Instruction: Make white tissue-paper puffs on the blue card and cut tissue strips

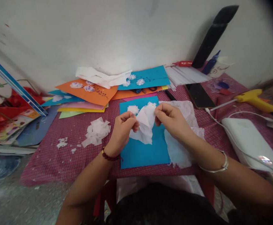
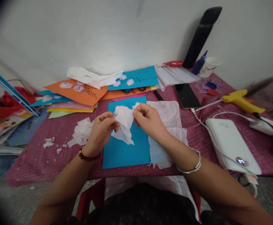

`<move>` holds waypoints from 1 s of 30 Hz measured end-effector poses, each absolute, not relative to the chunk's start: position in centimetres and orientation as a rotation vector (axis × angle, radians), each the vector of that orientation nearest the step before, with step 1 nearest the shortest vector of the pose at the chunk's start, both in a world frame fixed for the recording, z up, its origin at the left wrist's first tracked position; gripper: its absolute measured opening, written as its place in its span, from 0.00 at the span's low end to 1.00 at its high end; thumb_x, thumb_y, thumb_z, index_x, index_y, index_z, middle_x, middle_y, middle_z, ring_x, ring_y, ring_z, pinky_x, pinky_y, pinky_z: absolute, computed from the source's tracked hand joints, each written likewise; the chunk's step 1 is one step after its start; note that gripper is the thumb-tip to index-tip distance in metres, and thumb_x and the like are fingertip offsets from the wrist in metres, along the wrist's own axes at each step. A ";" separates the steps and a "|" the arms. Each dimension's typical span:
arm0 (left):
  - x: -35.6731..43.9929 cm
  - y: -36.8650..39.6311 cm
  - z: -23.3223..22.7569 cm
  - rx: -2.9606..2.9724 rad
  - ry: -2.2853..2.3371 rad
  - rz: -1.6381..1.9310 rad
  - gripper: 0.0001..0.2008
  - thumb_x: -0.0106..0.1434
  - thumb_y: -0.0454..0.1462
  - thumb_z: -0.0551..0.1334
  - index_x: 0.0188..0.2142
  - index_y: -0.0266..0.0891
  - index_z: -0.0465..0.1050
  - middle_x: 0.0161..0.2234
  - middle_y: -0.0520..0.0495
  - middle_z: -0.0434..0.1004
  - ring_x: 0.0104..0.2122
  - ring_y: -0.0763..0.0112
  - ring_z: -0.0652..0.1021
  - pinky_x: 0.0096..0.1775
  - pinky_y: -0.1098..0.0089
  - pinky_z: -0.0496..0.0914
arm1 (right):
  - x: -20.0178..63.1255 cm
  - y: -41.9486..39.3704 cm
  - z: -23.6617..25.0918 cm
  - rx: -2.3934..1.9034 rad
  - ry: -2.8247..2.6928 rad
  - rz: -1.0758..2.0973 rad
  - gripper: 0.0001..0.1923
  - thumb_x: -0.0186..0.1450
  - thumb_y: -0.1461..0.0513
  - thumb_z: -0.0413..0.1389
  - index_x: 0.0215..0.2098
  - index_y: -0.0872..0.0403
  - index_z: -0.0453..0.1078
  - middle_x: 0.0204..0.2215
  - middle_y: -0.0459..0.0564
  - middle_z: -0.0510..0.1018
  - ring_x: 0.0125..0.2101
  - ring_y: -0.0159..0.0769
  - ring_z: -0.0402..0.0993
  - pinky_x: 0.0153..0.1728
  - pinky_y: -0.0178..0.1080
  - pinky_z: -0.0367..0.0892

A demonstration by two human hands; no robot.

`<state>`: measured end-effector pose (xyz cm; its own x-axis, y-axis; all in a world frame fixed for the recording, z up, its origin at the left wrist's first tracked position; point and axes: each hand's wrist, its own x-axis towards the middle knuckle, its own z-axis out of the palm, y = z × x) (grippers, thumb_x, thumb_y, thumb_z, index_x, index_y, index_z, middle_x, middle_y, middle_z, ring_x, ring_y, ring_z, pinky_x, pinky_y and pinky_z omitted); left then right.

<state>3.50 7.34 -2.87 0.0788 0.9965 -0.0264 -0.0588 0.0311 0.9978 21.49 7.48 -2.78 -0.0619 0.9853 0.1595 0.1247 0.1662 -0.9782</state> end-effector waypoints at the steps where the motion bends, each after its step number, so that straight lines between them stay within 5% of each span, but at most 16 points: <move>1: 3.3 7.6 -2.8 1.133 1.104 1.157 0.04 0.49 0.36 0.59 0.23 0.40 0.63 0.17 0.56 0.68 0.17 0.79 0.70 0.21 0.77 0.65 | 21.5 7.6 -2.9 -1.123 -1.351 1.106 0.09 0.64 0.60 0.54 0.25 0.52 0.63 0.18 0.41 0.69 0.20 0.28 0.67 0.25 0.35 0.63; 5: 2.9 8.2 -2.7 0.989 0.978 1.073 0.08 0.47 0.38 0.62 0.25 0.39 0.63 0.20 0.53 0.73 0.19 0.74 0.75 0.25 0.73 0.72 | 21.5 7.9 -3.4 -0.994 -1.183 1.240 0.11 0.64 0.58 0.56 0.26 0.53 0.65 0.20 0.41 0.70 0.23 0.28 0.68 0.28 0.35 0.65; 11: 3.5 8.1 -2.8 0.936 0.755 1.010 0.25 0.54 0.57 0.66 0.33 0.37 0.70 0.30 0.47 0.78 0.30 0.67 0.81 0.34 0.67 0.78 | 21.2 7.2 -2.6 -0.935 -1.377 1.126 0.08 0.63 0.60 0.58 0.26 0.53 0.68 0.22 0.42 0.70 0.25 0.28 0.67 0.29 0.35 0.64; 19: 4.2 6.6 1.5 1.266 0.775 1.138 0.14 0.56 0.44 0.70 0.31 0.37 0.71 0.27 0.54 0.72 0.26 0.79 0.71 0.30 0.76 0.68 | 22.1 5.5 1.0 -0.869 -1.343 0.969 0.07 0.64 0.60 0.58 0.27 0.50 0.70 0.23 0.43 0.72 0.25 0.29 0.67 0.27 0.35 0.63; 26: 1.8 -0.1 -1.5 1.219 1.040 1.068 0.13 0.60 0.41 0.68 0.26 0.38 0.67 0.24 0.54 0.67 0.23 0.80 0.65 0.26 0.76 0.59 | 24.1 3.5 -0.8 -1.018 -1.042 1.518 0.10 0.57 0.56 0.64 0.25 0.50 0.69 0.22 0.44 0.76 0.23 0.31 0.73 0.29 0.38 0.74; 30: 0.9 -3.3 -4.2 1.118 1.016 1.230 0.10 0.58 0.36 0.68 0.25 0.38 0.68 0.36 0.50 0.77 0.31 0.78 0.72 0.32 0.76 0.65 | 24.9 1.7 -3.2 -1.130 -0.932 1.641 0.10 0.57 0.57 0.65 0.26 0.51 0.68 0.22 0.46 0.79 0.24 0.33 0.78 0.30 0.38 0.76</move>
